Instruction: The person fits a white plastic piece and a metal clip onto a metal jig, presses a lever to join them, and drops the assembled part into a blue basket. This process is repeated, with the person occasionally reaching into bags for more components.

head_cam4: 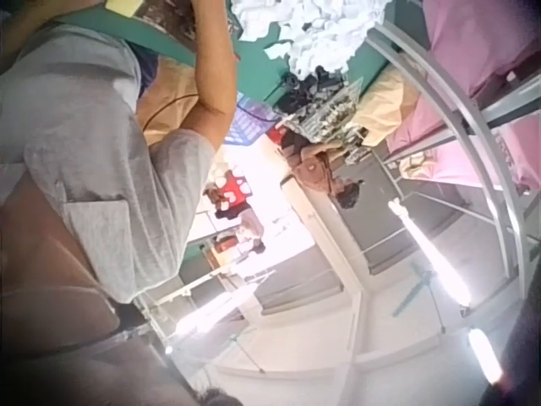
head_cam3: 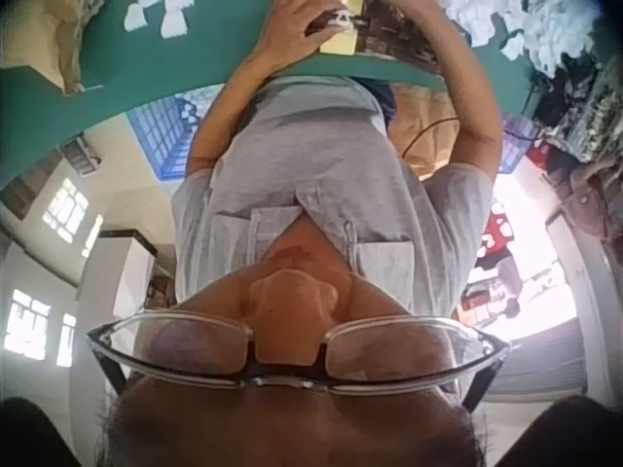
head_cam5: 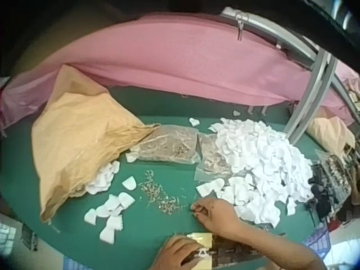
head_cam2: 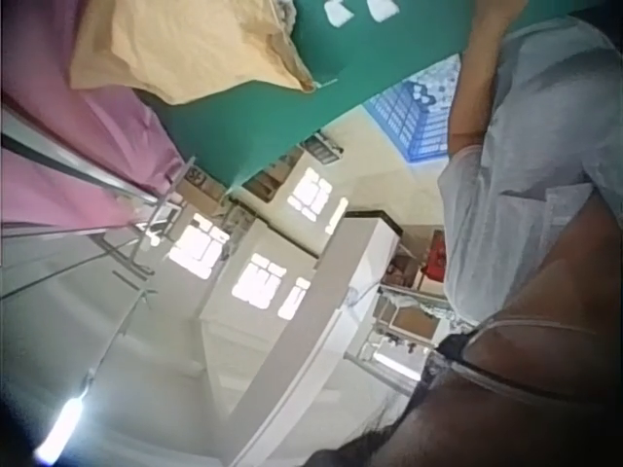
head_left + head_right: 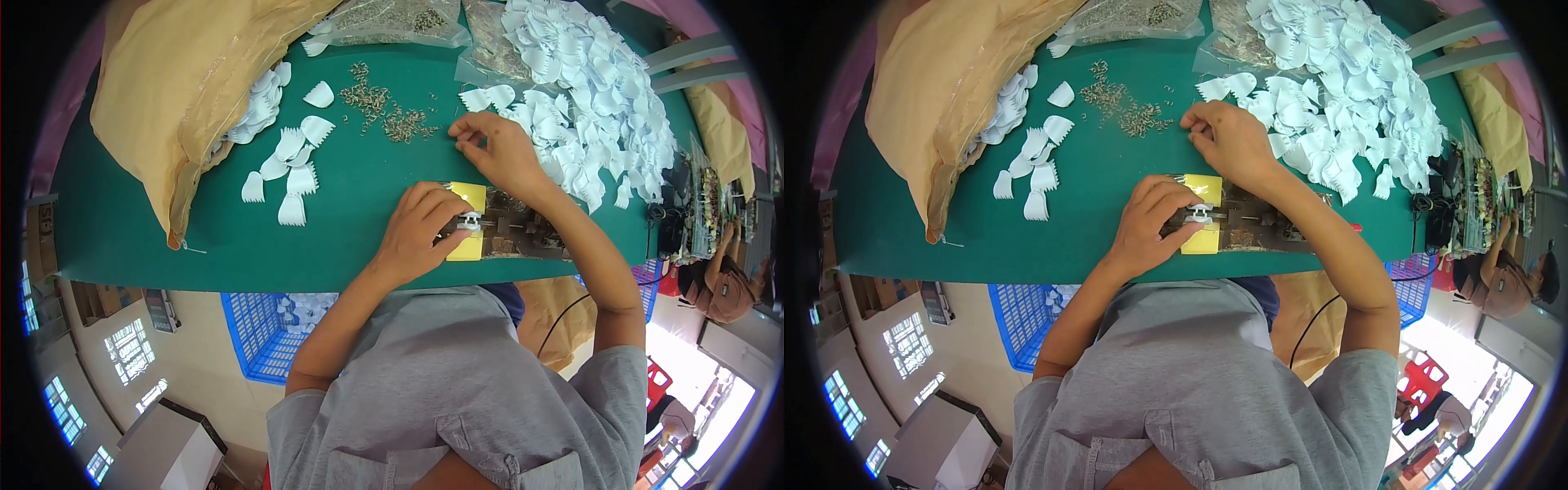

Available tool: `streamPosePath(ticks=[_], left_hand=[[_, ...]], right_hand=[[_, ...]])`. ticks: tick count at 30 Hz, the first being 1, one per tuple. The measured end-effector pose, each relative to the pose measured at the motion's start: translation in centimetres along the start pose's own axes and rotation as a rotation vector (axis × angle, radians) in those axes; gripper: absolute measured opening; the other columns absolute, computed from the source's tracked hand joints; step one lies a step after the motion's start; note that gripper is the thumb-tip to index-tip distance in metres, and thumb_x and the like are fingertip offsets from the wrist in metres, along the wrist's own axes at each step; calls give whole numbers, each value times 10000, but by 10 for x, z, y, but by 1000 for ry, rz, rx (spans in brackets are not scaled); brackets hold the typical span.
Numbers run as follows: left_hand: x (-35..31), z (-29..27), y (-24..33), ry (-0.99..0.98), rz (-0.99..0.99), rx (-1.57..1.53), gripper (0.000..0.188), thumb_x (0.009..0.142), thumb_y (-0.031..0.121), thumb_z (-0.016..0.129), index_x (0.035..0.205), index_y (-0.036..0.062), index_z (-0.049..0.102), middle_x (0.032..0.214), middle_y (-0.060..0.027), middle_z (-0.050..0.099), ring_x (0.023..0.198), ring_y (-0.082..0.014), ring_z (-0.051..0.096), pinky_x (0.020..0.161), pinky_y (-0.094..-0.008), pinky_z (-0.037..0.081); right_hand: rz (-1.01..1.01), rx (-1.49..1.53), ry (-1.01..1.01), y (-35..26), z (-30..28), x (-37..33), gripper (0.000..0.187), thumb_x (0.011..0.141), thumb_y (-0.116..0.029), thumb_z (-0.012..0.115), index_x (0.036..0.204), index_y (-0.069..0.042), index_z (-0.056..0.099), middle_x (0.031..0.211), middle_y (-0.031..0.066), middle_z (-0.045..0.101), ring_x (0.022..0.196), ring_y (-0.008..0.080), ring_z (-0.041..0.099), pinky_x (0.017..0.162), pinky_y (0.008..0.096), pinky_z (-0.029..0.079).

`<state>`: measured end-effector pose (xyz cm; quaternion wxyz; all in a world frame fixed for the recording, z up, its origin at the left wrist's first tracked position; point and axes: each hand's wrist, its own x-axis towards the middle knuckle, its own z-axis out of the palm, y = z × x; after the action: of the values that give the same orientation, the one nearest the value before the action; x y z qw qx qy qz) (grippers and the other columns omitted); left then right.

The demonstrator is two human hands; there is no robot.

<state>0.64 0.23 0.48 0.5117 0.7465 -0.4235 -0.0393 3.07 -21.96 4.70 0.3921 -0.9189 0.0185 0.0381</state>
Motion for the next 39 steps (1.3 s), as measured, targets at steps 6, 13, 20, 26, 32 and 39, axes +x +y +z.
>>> streamPosePath(ticks=[6,13,20,26,32,39], left_hand=[[1,-4,3,-1,17,9,329,842,154,816,1140,99,689,1147,-59,661,1170,-289,568,1032,-450,468],[0,-2,4,10,12,-1,311,831,147,833,1106,89,700,1132,-59,679,1133,-296,589,1000,-432,480],[0,-1,2,8,7,8,329,823,168,834,1113,96,696,1130,-51,683,1134,-295,585,996,-439,476],[-2,-3,3,30,-14,56,341,803,112,866,1112,89,723,1128,-68,709,1123,-288,605,957,-402,509],[0,-1,2,2,-52,-35,348,804,143,856,1114,96,706,1121,-64,695,1091,-303,622,958,-427,495],[4,0,2,-15,-22,-50,399,765,24,854,1132,57,701,1124,-89,703,1069,-310,646,938,-401,520]], right_hand=[[54,-544,238,7,-8,25,175,905,-110,699,1070,-107,757,991,96,725,860,330,729,746,442,579],[-278,-407,189,18,-11,37,161,898,-104,719,1052,-122,762,978,78,706,986,300,699,788,423,569],[-482,-602,-25,30,-19,64,127,881,-112,739,982,-62,682,952,103,631,962,319,661,782,433,550],[-326,-275,-55,8,-22,14,116,861,-71,719,931,-28,638,915,95,651,877,227,674,774,359,554],[-186,190,55,-27,-24,-90,207,814,13,726,987,-73,653,805,36,660,854,218,630,754,343,529],[-256,-56,105,-32,-17,-102,233,792,15,723,996,-79,661,829,49,679,874,273,622,745,393,502]])
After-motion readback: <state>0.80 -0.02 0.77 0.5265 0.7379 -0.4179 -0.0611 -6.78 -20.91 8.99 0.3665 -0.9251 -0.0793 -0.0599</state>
